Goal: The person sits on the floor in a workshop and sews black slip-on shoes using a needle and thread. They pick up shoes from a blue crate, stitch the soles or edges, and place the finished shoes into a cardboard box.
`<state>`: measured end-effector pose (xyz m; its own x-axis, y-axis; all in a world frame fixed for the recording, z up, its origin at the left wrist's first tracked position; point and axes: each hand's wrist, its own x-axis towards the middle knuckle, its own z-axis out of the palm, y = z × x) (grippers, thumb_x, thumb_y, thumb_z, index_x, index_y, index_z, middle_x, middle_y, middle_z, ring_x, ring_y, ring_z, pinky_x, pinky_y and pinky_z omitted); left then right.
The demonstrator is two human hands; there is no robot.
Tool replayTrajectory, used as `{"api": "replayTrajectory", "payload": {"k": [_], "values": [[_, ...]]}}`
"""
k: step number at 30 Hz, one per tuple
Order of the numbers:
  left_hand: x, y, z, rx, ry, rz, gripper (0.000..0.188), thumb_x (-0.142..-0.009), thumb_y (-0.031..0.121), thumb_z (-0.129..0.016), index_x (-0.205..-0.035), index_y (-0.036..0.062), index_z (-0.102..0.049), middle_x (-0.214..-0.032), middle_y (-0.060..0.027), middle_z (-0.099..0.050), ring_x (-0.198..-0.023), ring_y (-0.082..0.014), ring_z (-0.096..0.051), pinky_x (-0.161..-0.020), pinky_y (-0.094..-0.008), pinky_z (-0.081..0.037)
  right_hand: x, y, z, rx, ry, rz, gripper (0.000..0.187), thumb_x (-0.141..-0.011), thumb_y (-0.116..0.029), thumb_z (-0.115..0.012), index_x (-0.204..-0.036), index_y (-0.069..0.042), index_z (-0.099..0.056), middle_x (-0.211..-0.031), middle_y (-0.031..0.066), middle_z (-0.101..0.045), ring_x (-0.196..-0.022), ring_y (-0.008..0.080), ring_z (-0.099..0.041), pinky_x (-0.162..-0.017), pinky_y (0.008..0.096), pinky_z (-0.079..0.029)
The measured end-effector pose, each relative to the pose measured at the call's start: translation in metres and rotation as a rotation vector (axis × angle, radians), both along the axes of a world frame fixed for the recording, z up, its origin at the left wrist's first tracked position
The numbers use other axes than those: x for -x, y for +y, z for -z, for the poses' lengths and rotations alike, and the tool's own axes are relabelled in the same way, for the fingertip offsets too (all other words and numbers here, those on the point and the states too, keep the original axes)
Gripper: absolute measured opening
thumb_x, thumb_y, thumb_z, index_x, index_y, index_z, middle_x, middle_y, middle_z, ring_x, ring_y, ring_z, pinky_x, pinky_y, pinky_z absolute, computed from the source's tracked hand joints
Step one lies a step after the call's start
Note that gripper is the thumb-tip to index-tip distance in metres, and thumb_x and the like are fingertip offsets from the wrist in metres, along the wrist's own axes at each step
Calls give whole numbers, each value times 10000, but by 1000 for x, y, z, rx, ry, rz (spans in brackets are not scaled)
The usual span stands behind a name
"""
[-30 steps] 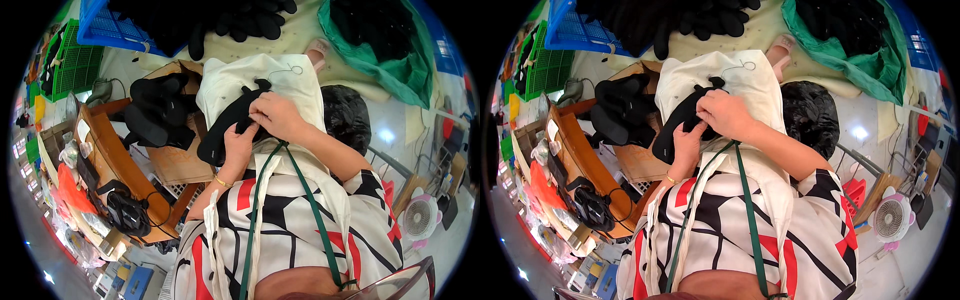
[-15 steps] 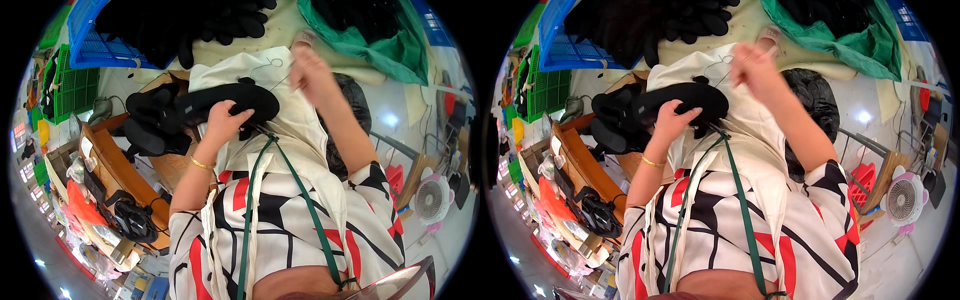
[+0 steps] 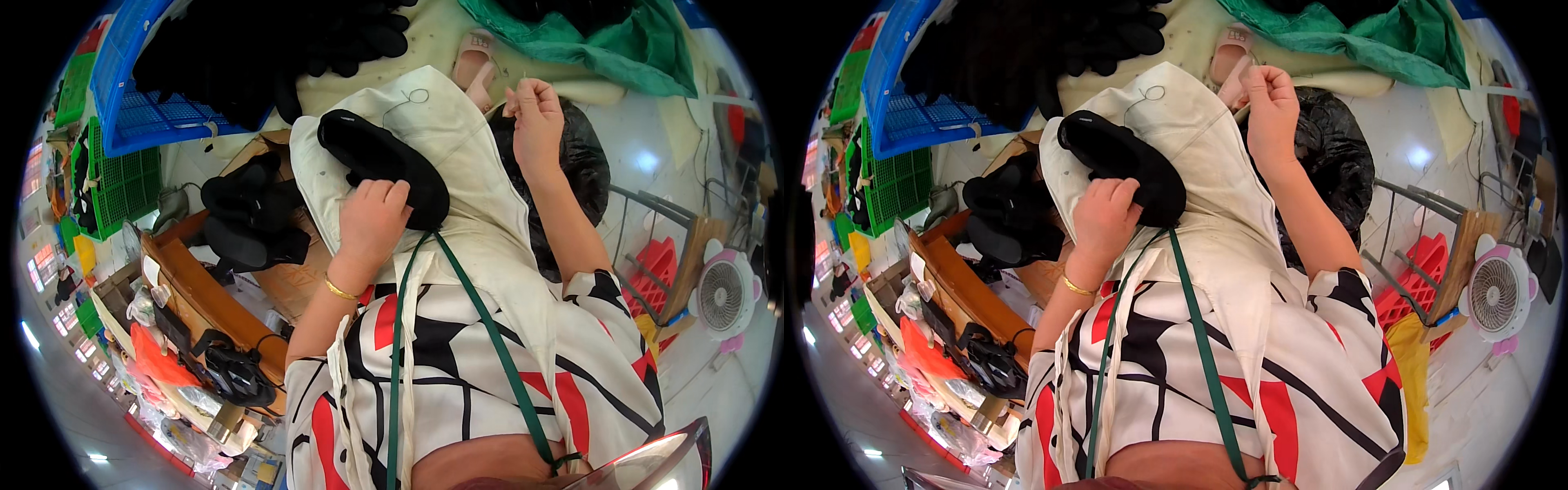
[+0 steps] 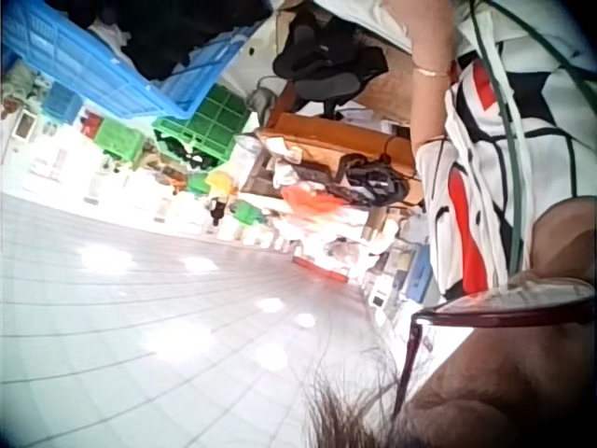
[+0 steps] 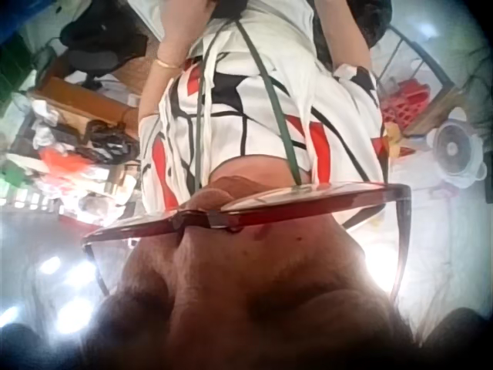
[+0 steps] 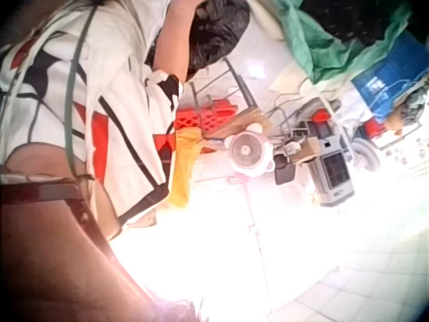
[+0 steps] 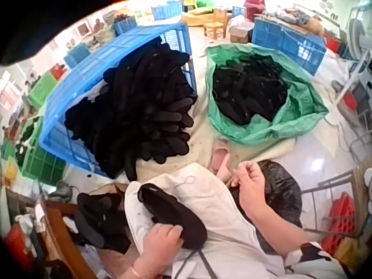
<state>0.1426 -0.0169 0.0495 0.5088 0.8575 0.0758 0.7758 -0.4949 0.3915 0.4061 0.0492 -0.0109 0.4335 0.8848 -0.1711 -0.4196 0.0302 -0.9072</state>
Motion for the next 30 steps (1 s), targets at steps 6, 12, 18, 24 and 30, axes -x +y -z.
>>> {"api": "replayTrajectory", "payload": {"k": [6,12,18,24,30], "values": [[3,-14,36,456,-507,-387,301,-786,181,-782,-978,16,-619,-825,-72,-635,-755,-215,-601,-689,-317,-491,-5,2,-2,-116,-277,40,105,-995,-101,-560,-1041,-9,-536,-810,35,-583,-709,101,-555,-726,238,-487],[17,-18,47,809,-751,-574,228,-870,147,-724,-1026,15,-623,-859,-10,-633,-726,-81,-571,-630,-222,-488,18,-23,4,-78,-206,-241,138,-998,-108,-551,-1085,0,-555,-864,38,-628,-775,90,-596,-731,244,-499],[14,-19,36,1076,-1108,-759,155,-940,137,-643,-1044,22,-638,-825,-33,-661,-667,-70,-596,-518,-197,-496,56,-73,-22,275,-108,-896,133,-956,-150,-602,-1020,-39,-637,-705,8,-608,-591,92,-566,-562,245,-463],[16,-20,38,1219,-1303,-805,162,-948,167,-639,-1031,28,-629,-838,-66,-683,-605,-108,-623,-490,-205,-502,71,-84,-17,159,-541,-954,168,-892,-133,-619,-1028,-48,-668,-735,119,-653,-609,205,-616,-611,304,-498],[17,-20,42,1222,-1306,-807,162,-941,164,-649,-1031,31,-632,-838,-67,-685,-605,-105,-624,-488,-204,-504,73,-82,-14,106,-553,-946,162,-920,-78,-590,-1051,-26,-672,-793,64,-663,-666,84,-559,-623,241,-462]]}}
